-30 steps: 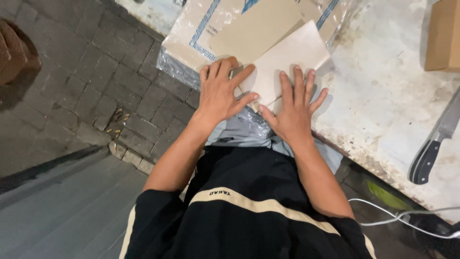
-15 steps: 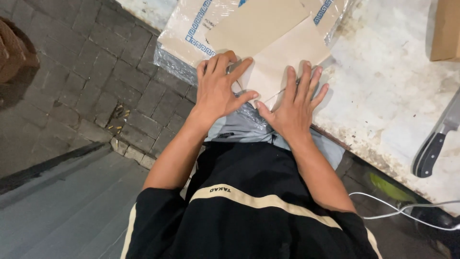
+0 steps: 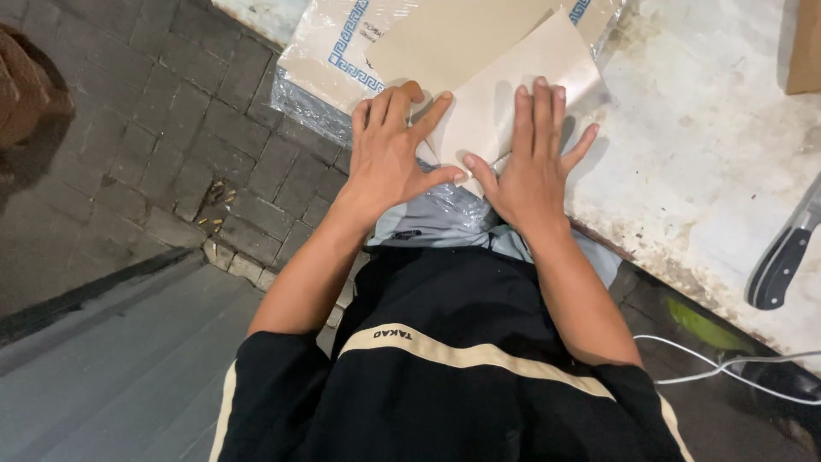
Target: Preparing paper liners by cutting them with a knife and placing them into small cardboard food boxes.
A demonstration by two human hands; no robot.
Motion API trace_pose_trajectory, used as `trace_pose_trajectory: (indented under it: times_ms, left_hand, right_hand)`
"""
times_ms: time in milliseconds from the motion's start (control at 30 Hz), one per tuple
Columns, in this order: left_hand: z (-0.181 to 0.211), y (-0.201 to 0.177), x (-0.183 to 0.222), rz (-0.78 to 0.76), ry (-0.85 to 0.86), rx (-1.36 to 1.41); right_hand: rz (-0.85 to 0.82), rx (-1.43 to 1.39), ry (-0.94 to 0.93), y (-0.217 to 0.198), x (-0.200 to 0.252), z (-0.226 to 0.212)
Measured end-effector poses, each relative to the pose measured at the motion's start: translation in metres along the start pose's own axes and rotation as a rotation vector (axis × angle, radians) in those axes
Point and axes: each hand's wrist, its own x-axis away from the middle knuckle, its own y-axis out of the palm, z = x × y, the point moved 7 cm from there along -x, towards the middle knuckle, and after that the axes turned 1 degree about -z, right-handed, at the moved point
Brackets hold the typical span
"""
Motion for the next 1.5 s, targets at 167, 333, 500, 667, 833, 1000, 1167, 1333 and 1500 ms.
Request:
trace_pose_trajectory:
  times_ms: [167, 333, 500, 667, 833, 1000, 1167, 1333, 1500]
  left_hand:
    - [-0.005, 0.016, 0.007, -0.037, -0.014, -0.09]
    - [-0.007, 0.025, 0.015, -0.039, -0.036, -0.084]
    - [-0.005, 0.022, 0.014, -0.036, -0.079, -0.046]
    - [0.002, 0.0, 0.014, 0.004, -0.211, -0.095]
    - [-0.027, -0.009, 0.02, -0.014, -0.414, -0.128]
    - [-0.026, -0.009, 0.02, 0.025, -0.387, -0.212]
    - [-0.034, 0.007, 0.028, 0.01, -0.427, -0.206]
    - [-0.034, 0.005, 0.027, 0.057, -0.426, -0.23]
    - [-0.042, 0.011, 0.037, -0.056, -0.428, -0.044]
  right_hand:
    - [-0.039, -0.093, 0.102, -0.018, -0.008, 0.013]
    - [-0.014, -0.153, 0.218, -0.017, -0.015, 0.053]
    - [0.078, -0.217, 0.255, -0.026, -0.029, 0.079]
    - [0.25, -0.322, 0.237, -0.028, -0.031, 0.089]
    - [0.252, -0.367, 0.16, -0.043, -0.037, 0.051]
    - [-0.056, -0.04, -0.039, -0.03, -0.071, -0.001]
    - [-0.227, -0.047, 0.21, -0.067, -0.113, -0.013]
    - [-0.064, -0.159, 0.265, -0.051, -0.151, 0.052]
    - [0.133, -0.2, 0.307, -0.062, -0.156, 0.077]
